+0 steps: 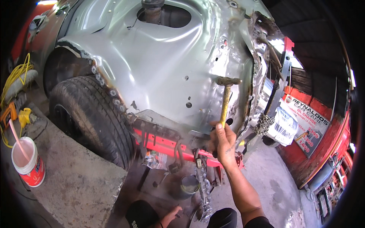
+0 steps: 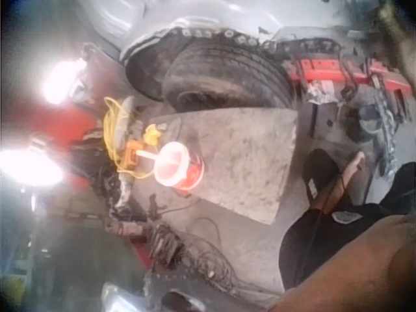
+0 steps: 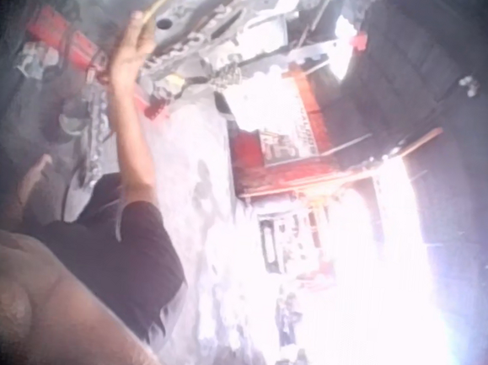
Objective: The person uses a wire wheel on a grinder to clean the front fender area of a car. They then retrieve a hammer and dolly, using them to strike and shape the metal on the fender and wheel well. The person repeatedly hammers different spots on the car body to smooth out dents.
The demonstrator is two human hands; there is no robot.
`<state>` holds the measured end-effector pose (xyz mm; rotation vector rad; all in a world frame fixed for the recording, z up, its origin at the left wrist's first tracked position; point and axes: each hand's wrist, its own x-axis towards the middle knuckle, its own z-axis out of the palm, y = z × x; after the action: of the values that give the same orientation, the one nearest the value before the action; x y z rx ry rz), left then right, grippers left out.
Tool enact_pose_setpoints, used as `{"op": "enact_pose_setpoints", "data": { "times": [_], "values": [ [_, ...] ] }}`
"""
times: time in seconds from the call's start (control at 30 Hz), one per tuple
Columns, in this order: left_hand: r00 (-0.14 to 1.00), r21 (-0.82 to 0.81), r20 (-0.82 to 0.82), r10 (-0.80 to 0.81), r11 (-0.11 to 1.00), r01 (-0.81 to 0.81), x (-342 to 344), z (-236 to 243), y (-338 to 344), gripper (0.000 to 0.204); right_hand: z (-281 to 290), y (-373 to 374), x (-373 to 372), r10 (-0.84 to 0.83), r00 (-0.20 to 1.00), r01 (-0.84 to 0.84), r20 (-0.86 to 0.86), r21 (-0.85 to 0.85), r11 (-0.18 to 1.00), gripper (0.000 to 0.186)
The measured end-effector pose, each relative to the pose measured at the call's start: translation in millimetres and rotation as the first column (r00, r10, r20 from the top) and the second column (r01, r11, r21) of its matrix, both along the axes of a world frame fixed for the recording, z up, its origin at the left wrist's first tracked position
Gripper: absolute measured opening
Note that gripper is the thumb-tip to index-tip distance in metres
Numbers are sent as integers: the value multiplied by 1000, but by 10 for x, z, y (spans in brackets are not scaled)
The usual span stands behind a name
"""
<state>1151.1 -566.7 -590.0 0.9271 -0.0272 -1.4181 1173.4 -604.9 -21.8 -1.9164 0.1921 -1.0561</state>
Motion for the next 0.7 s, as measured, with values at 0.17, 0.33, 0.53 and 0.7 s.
{"op": "enact_pose_setpoints", "data": {
  "times": [0.17, 0.33, 0.53, 0.7],
  "values": [
    [1000, 49, -19, 20, 999, -19, -2, 259, 64, 27, 60, -50, -116, -76, 997, 73, -32, -69, 995, 46],
    [994, 29, 60, 91, 995, -92, 12, 340, 81, 26, 92, -136, -99, -100, 993, 95, -66, -79, 992, 46],
    [993, 0, 82, 88, 996, -89, 21, 100, -43, 26, 59, -158, -58, -157, 986, 150, -62, -94, 984, 48],
    [975, 24, 84, 204, 978, -207, -28, -170, -134, 28, 70, -152, -77, -99, 994, 94, -47, -103, 990, 49]
  ]
}}
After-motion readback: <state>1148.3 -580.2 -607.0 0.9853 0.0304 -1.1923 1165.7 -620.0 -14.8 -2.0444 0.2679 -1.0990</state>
